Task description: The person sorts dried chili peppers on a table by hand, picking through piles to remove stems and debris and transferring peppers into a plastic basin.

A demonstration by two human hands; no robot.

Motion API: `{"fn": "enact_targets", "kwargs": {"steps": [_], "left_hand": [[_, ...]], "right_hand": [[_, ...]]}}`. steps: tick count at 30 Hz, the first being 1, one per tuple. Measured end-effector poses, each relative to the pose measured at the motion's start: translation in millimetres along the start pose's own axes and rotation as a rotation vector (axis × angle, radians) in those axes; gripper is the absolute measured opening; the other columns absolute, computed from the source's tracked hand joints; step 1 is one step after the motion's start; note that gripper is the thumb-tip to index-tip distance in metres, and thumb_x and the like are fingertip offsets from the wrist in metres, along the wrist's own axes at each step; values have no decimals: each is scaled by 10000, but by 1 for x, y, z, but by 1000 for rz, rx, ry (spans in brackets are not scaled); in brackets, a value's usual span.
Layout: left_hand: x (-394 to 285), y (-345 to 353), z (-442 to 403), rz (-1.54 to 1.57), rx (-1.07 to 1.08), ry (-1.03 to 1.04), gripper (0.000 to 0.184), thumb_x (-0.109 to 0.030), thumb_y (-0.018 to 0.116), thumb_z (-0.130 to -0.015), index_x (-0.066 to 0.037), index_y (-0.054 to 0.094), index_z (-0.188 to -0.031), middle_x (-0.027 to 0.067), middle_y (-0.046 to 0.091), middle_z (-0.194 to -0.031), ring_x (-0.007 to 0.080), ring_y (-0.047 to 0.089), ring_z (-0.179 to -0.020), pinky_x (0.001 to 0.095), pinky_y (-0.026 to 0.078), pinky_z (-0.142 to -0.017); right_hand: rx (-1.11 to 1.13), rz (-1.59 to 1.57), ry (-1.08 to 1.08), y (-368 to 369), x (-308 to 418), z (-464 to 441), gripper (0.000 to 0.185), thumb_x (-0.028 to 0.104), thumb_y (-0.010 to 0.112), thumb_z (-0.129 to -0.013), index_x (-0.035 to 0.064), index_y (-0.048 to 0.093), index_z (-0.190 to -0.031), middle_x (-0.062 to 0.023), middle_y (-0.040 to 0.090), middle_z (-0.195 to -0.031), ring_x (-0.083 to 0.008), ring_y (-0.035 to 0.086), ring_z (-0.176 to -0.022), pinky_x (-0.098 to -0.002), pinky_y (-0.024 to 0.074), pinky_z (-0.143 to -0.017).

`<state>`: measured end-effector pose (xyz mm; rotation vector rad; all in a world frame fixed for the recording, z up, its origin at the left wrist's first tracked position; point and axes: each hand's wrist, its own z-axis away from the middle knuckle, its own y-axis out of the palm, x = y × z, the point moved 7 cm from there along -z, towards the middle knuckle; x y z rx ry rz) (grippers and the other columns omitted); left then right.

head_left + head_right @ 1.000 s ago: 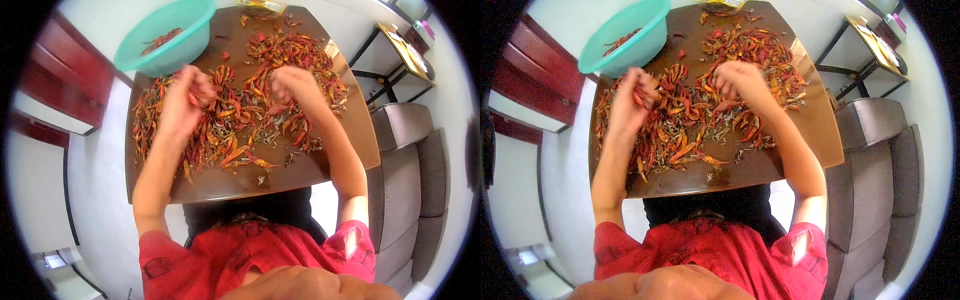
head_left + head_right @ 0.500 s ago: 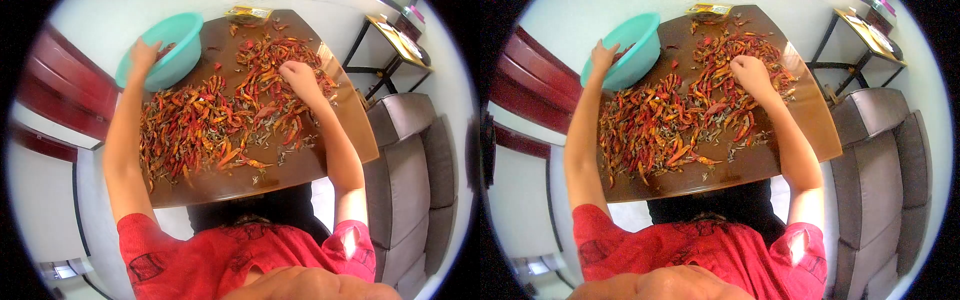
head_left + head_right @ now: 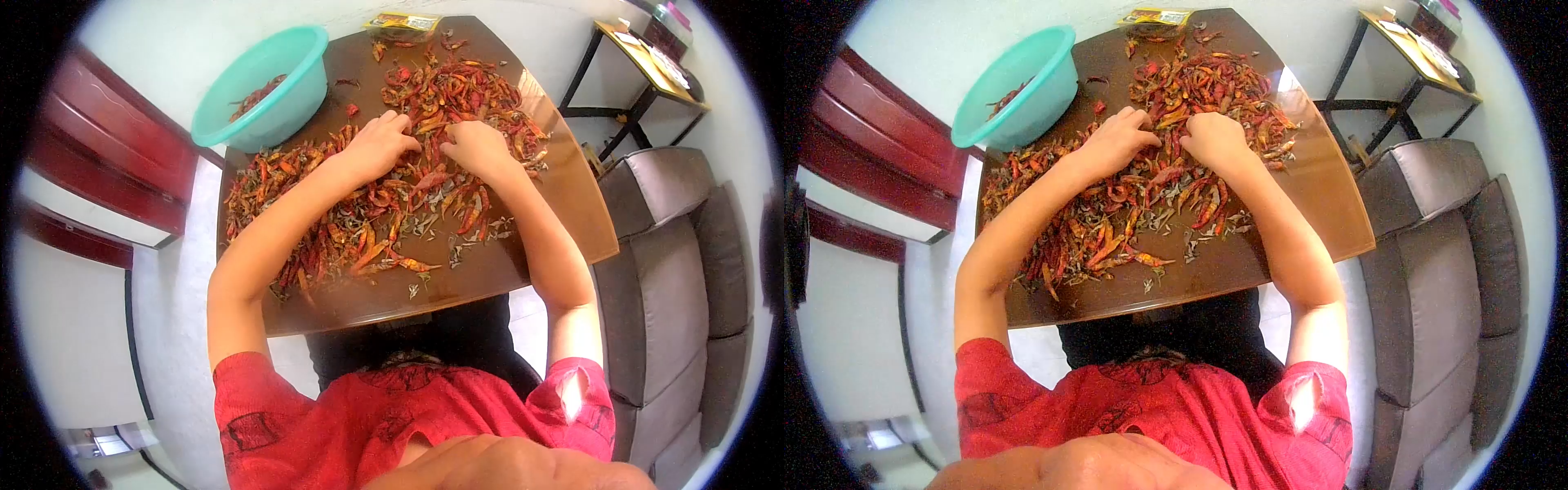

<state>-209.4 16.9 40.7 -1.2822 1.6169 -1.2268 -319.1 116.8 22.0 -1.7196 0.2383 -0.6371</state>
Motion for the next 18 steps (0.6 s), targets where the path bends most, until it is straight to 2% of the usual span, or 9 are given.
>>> {"fn": "enact_targets", "kwargs": {"steps": [3,7,9,13,15,16,18], "left_hand": [[-2,3,-6,-54,82,44,254,-11,582,-763,-74,681,-989,113,542,-992,296,523,-990,399,469,-838],[-7,-1,-8,-141,72,97,238,-53,577,-786,-89,658,-1006,107,513,-1005,287,519,-985,386,482,-823],[-5,1,-8,-128,116,105,263,-13,586,-763,-60,618,-1019,104,538,-970,295,521,-996,403,477,-819],[8,-8,-3,-105,91,63,232,-40,640,-752,-61,595,-978,90,555,-895,307,534,-955,400,474,-790],[18,-19,1,92,0,-102,192,-77,684,-785,-59,576,-943,59,579,-829,265,569,-853,380,470,-731],[14,-21,2,90,0,-103,192,-77,684,-785,-59,576,-943,59,579,-829,265,569,-853,380,470,-731],[33,-16,18,558,-73,-589,196,-89,709,-821,-64,574,-961,59,648,-882,199,578,-759,351,470,-706]], "right_hand": [[-1,-33,18,-2,-1,2,315,344,637,-822,41,709,-867,-164,694,-854,-338,671,-861,-459,531,-755],[18,-57,50,-7,0,5,319,347,615,-835,38,684,-872,-178,677,-871,-357,645,-872,-465,502,-765],[-14,-64,35,-9,-1,4,313,341,601,-845,43,692,-880,-181,680,-878,-362,645,-871,-470,502,-770],[-46,-93,41,-14,-4,2,298,325,590,-852,50,695,-895,-182,680,-879,-365,645,-875,-467,504,-777],[-148,-99,46,-24,-4,5,286,289,588,-837,27,701,-860,-190,685,-862,-366,663,-852,-469,527,-768],[-149,-100,44,-26,-3,5,286,289,588,-837,27,701,-860,-190,685,-862,-366,663,-852,-469,527,-768],[-199,-199,62,-32,-3,6,287,270,565,-845,16,697,-868,-203,679,-867,-385,651,-858,-476,519,-772]]}}
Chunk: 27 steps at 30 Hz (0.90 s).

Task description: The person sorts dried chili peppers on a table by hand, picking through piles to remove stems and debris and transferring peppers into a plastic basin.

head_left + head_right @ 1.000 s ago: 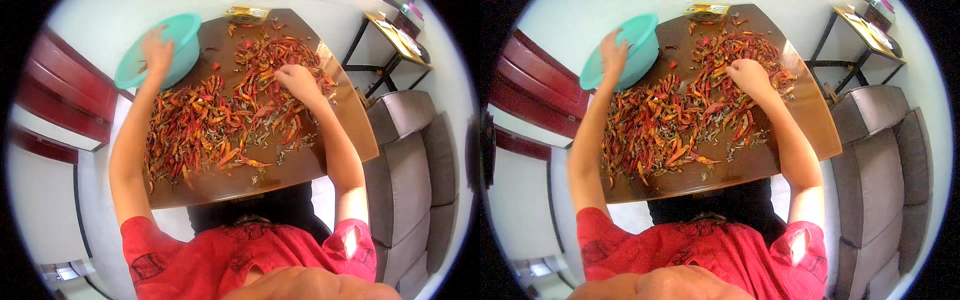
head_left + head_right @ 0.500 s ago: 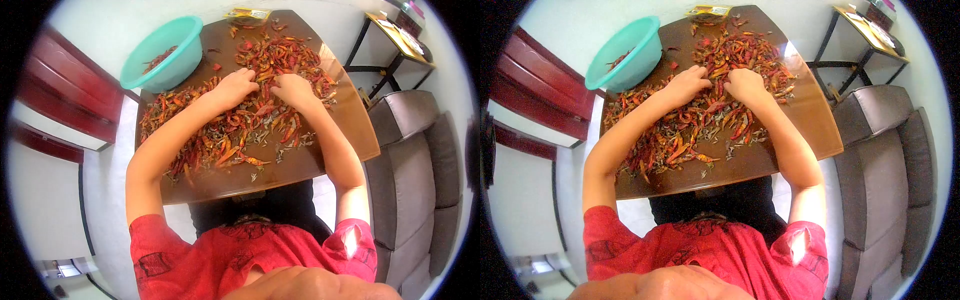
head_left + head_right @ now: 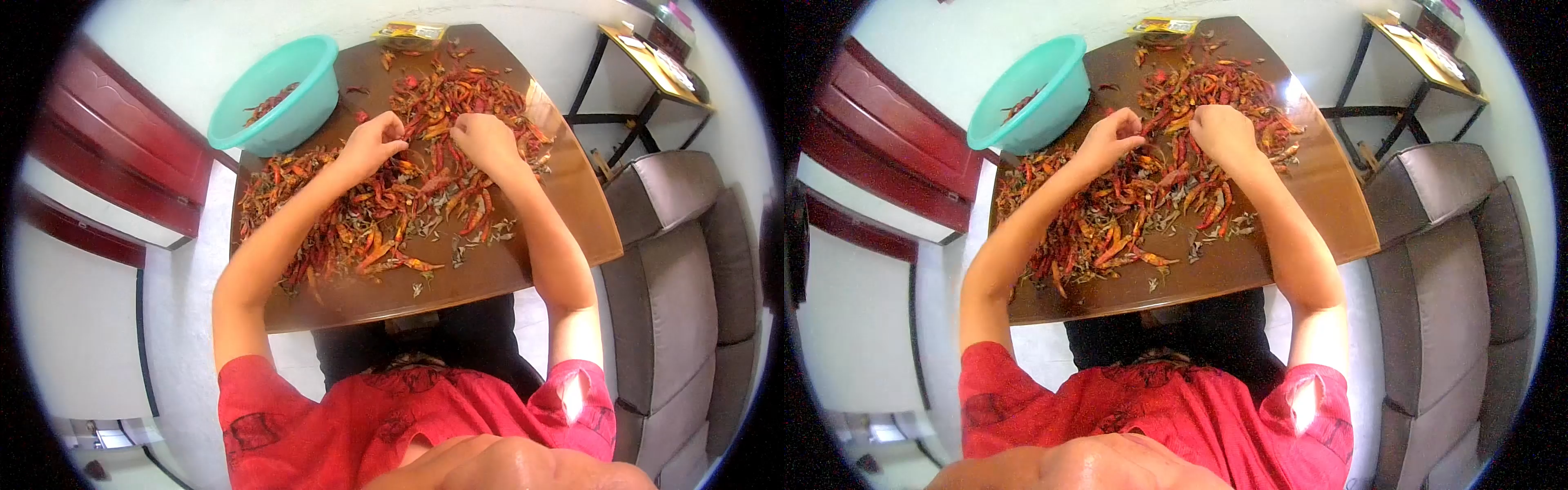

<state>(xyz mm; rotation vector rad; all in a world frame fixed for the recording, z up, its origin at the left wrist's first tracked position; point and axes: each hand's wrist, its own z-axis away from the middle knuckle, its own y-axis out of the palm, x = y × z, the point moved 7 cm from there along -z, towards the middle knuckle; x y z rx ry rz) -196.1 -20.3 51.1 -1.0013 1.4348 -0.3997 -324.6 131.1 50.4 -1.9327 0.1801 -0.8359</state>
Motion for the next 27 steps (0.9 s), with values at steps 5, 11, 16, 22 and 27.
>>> {"fn": "enact_targets", "kwargs": {"steps": [5,11,16,22,27], "left_hand": [[11,17,37,893,3,-269,149,-139,644,-917,-52,599,-1030,42,666,-938,97,568,-746,245,461,-664],[0,26,80,1394,-31,-328,182,-119,614,-938,-42,609,-1102,72,674,-1013,78,618,-835,194,518,-723],[18,23,86,1443,-65,-302,169,-112,613,-936,-45,610,-1091,78,673,-1018,85,613,-832,191,514,-725],[17,18,92,1517,-160,-283,106,-95,625,-927,-76,577,-1019,94,656,-1050,96,604,-820,208,516,-736],[13,11,96,1503,-187,-247,76,-99,619,-931,-85,570,-988,72,659,-992,87,599,-789,201,508,-715]], "right_hand": [[85,-418,-123,8,14,-1,256,227,582,-860,-1,690,-904,-137,669,-763,-251,650,-731,-383,504,-685],[343,-776,-131,18,44,15,230,194,595,-894,-29,649,-889,-10,564,-713,-84,512,-654,-258,412,-583],[166,-553,-128,12,24,4,247,206,603,-898,-36,642,-920,9,583,-761,-72,508,-682,-251,427,-625],[474,-781,-127,28,71,34,289,264,653,-879,-25,666,-879,4,592,-682,-82,518,-653,-285,441,-589],[142,-449,-440,29,107,60,172,203,636,-874,33,656,-873,-169,645,-803,-364,625,-750,-424,497,-650]]}}
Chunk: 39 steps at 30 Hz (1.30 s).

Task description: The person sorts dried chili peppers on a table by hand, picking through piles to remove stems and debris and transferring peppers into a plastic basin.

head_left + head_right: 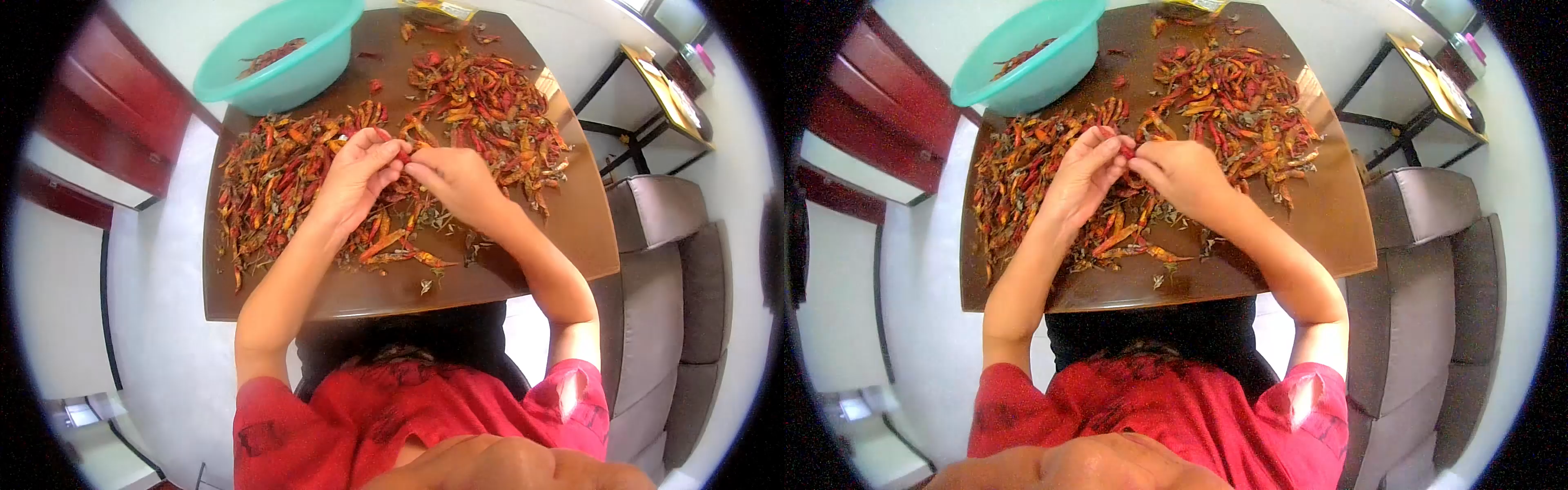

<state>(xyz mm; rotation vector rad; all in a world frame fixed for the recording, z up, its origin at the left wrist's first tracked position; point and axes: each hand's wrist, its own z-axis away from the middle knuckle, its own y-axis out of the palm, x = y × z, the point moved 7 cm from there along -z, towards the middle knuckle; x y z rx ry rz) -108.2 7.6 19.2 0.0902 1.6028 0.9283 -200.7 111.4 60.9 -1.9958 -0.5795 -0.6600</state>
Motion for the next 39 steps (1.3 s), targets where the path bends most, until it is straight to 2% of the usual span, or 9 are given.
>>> {"fn": "enact_targets", "kwargs": {"steps": [7,15,18,22,24,25,27,34,39], "left_hand": [[8,7,13,164,41,-238,156,-162,621,-930,-62,593,-1045,35,656,-895,51,548,-662,164,376,-511],[16,18,21,237,176,-443,78,-113,592,-940,-65,559,-992,52,633,-834,66,539,-629,176,397,-491],[-8,13,16,185,36,-66,89,-110,585,-946,-87,526,-1008,46,620,-903,63,546,-702,163,435,-569],[-39,18,16,-403,-113,306,271,-52,618,-891,-64,540,-1150,110,593,-1108,190,604,-878,312,499,-782],[-68,62,43,-1516,-166,1013,382,-10,622,-832,-64,560,-1206,116,558,-1219,307,572,-1047,432,430,-955],[-62,66,41,-1574,-34,991,397,-10,629,-802,-78,591,-1191,102,574,-1213,360,524,-1133,468,349,-1036],[-40,59,31,-1619,151,1016,367,-45,652,-803,-81,606,-1166,100,606,-1151,329,546,-1119,473,355,-1035],[-38,54,41,-1505,36,962,135,-74,645,-818,-41,646,-948,97,655,-843,291,606,-820,410,436,-811],[-44,42,35,-1455,-21,808,107,-98,633,-842,-29,677,-912,148,681,-852,335,635,-819,418,479,-768]], "right_hand": [[-104,155,-479,-2,48,17,109,119,669,-776,78,569,-767,-85,588,-738,-274,609,-686,-377,499,-592],[-114,83,-584,4,57,25,113,91,643,-827,56,556,-763,-46,548,-708,-204,582,-635,-338,471,-564],[66,-965,291,34,5,16,206,222,596,-952,54,591,-834,84,437,-653,-46,393,-559,-228,298,-495],[86,-1232,549,37,-23,16,129,179,598,-943,93,596,-845,94,404,-638,-16,305,-517,-208,218,-473],[70,-1230,521,32,-28,12,125,174,599,-940,94,596,-844,94,411,-640,-15,311,-518,-206,220,-472],[63,-1233,504,29,-28,11,121,169,599,-938,94,596,-843,95,417,-642,-15,317,-520,-205,223,-471],[77,-1227,501,24,-24,12,112,168,592,-932,86,604,-858,91,422,-641,-21,321,-521,-207,229,-476],[78,-817,457,15,-11,6,150,166,605,-905,54,642,-814,77,456,-665,-43,389,-588,-243,314,-534],[-72,54,-232,1,28,2,58,51,620,-821,43,611,-764,-66,555,-669,-215,557,-597,-326,425,-549]]}}
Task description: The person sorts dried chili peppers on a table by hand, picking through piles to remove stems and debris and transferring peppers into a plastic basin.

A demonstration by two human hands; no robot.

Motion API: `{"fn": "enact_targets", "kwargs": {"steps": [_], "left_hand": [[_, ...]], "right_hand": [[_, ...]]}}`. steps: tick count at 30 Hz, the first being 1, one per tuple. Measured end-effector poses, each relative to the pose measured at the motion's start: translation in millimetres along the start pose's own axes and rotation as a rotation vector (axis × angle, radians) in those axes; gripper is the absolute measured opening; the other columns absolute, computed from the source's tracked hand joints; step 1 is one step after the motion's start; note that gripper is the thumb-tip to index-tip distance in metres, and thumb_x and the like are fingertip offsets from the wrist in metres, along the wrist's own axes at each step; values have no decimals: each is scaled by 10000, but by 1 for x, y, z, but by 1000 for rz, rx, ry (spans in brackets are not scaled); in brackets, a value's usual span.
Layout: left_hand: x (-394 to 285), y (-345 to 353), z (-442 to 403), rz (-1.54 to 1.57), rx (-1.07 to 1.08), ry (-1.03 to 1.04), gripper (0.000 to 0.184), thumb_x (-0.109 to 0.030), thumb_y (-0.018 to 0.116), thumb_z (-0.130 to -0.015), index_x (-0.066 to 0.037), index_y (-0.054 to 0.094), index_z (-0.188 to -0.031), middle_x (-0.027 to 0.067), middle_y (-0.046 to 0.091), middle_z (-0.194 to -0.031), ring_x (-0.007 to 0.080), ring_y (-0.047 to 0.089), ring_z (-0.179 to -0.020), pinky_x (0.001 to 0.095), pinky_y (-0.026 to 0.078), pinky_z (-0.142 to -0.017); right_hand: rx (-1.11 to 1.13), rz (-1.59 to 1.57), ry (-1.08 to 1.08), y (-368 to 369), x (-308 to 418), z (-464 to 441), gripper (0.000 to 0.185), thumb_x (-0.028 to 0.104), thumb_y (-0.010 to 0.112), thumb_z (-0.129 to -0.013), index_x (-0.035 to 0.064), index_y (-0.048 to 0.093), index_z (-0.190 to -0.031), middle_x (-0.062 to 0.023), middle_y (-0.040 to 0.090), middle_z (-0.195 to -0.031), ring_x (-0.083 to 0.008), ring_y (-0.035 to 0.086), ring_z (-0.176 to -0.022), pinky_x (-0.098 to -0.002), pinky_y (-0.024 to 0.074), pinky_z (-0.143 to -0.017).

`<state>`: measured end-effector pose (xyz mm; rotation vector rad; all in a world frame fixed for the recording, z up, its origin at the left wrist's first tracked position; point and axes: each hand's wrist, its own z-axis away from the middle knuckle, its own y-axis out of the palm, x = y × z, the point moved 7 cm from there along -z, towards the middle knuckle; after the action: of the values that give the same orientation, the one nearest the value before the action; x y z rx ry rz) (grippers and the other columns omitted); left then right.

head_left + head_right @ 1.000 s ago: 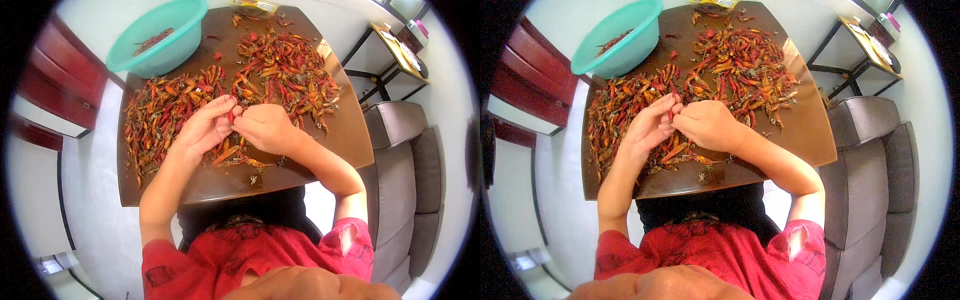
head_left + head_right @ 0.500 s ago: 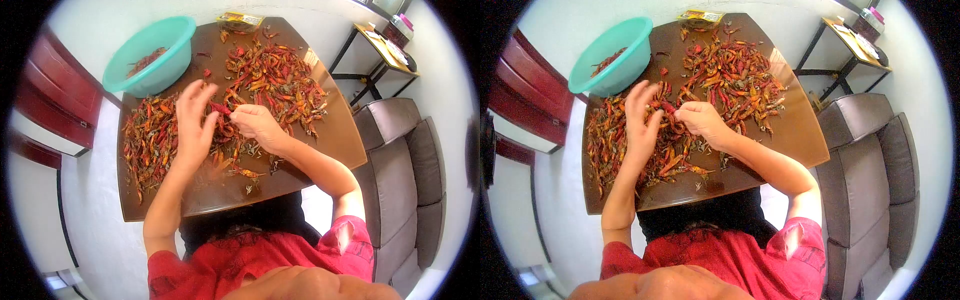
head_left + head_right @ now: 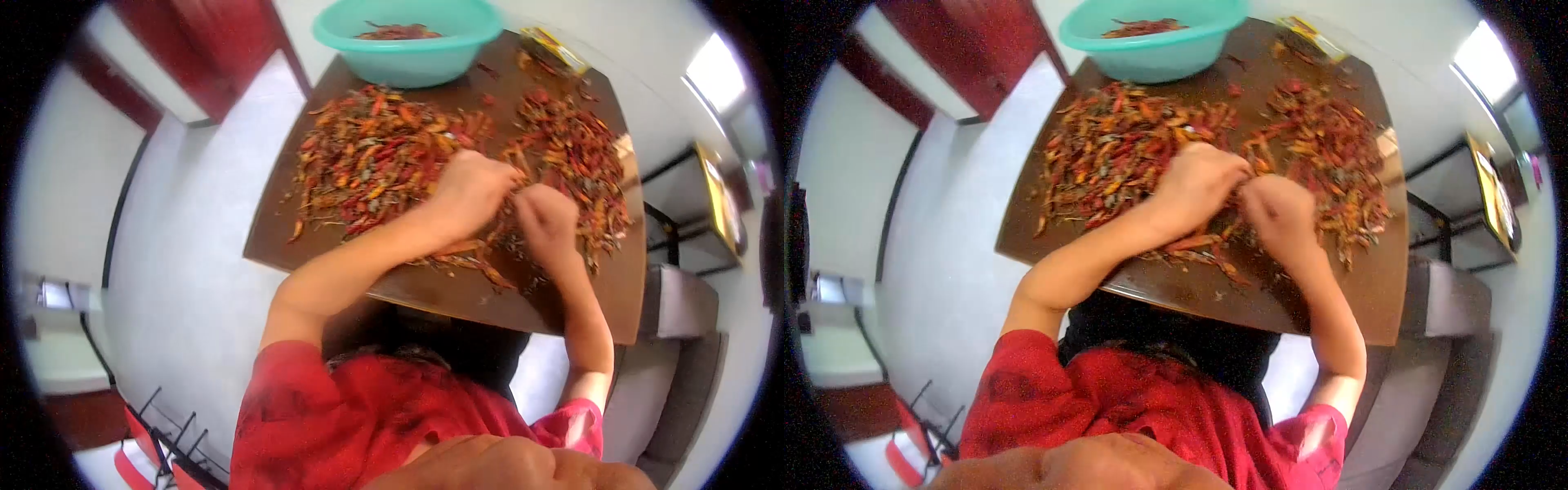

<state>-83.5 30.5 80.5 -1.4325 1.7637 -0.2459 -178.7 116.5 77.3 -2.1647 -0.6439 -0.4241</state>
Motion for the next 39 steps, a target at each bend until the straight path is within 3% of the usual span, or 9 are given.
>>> {"fn": "enact_targets", "kwargs": {"steps": [2,3,6,12,19,22,25,32,39], "left_hand": [[33,1,-2,-28,-44,-131,141,-125,606,-876,-29,680,-948,150,681,-815,308,656,-741,394,506,-688],[45,-1,0,303,-4,-459,141,-131,589,-898,-27,673,-944,112,679,-799,219,653,-731,348,502,-696],[52,-2,-4,760,-94,-464,146,-106,508,-979,-23,621,-1016,25,617,-834,94,581,-762,237,474,-691],[55,5,0,882,-114,-473,162,-164,493,-1005,-37,583,-1053,19,598,-852,109,570,-768,252,469,-733],[53,16,6,1053,-58,-631,186,-214,467,-1017,-59,563,-1050,20,592,-868,122,573,-789,279,478,-767],[48,20,8,1112,-47,-668,177,-211,478,-1012,-60,563,-1046,19,582,-849,120,564,-770,280,481,-763],[44,32,11,1250,0,-738,163,-193,531,-984,-50,572,-1052,-9,524,-790,101,502,-696,265,466,-716],[25,44,18,1112,103,-714,142,-136,635,-919,-57,623,-1037,-48,542,-793,33,467,-670,176,366,-603],[28,22,8,834,41,-543,69,-101,622,-927,-41,589,-928,-16,593,-835,43,519,-765,207,429,-691]], "right_hand": [[88,28,-213,15,30,7,49,26,641,-765,50,597,-768,-116,586,-718,-302,596,-644,-387,476,-568],[74,-24,-243,22,40,8,77,77,665,-778,63,589,-774,-109,579,-705,-307,603,-656,-400,491,-590],[208,195,-168,34,25,7,203,253,717,-792,80,615,-817,-81,632,-815,-279,631,-768,-391,499,-628],[34,403,585,-40,-82,3,287,341,650,-842,59,685,-802,-139,654,-739,-323,636,-720,-407,487,-645],[332,649,673,-45,-124,21,295,341,627,-844,80,716,-948,-178,674,-851,-357,646,-845,-447,495,-746],[93,529,607,-57,-113,12,290,322,636,-870,41,698,-902,-122,697,-880,-303,670,-840,-424,517,-739],[56,-450,673,-40,-104,7,240,279,588,-936,58,659,-878,24,636,-751,-62,584,-676,-229,441,-552],[320,-941,791,26,-50,23,241,328,566,-948,101,643,-927,55,592,-724,-41,519,-619,-185,401,-555],[236,-1037,731,51,-43,30,264,304,556,-965,85,606,-828,35,543,-675,-49,467,-564,-200,357,-495]]}}
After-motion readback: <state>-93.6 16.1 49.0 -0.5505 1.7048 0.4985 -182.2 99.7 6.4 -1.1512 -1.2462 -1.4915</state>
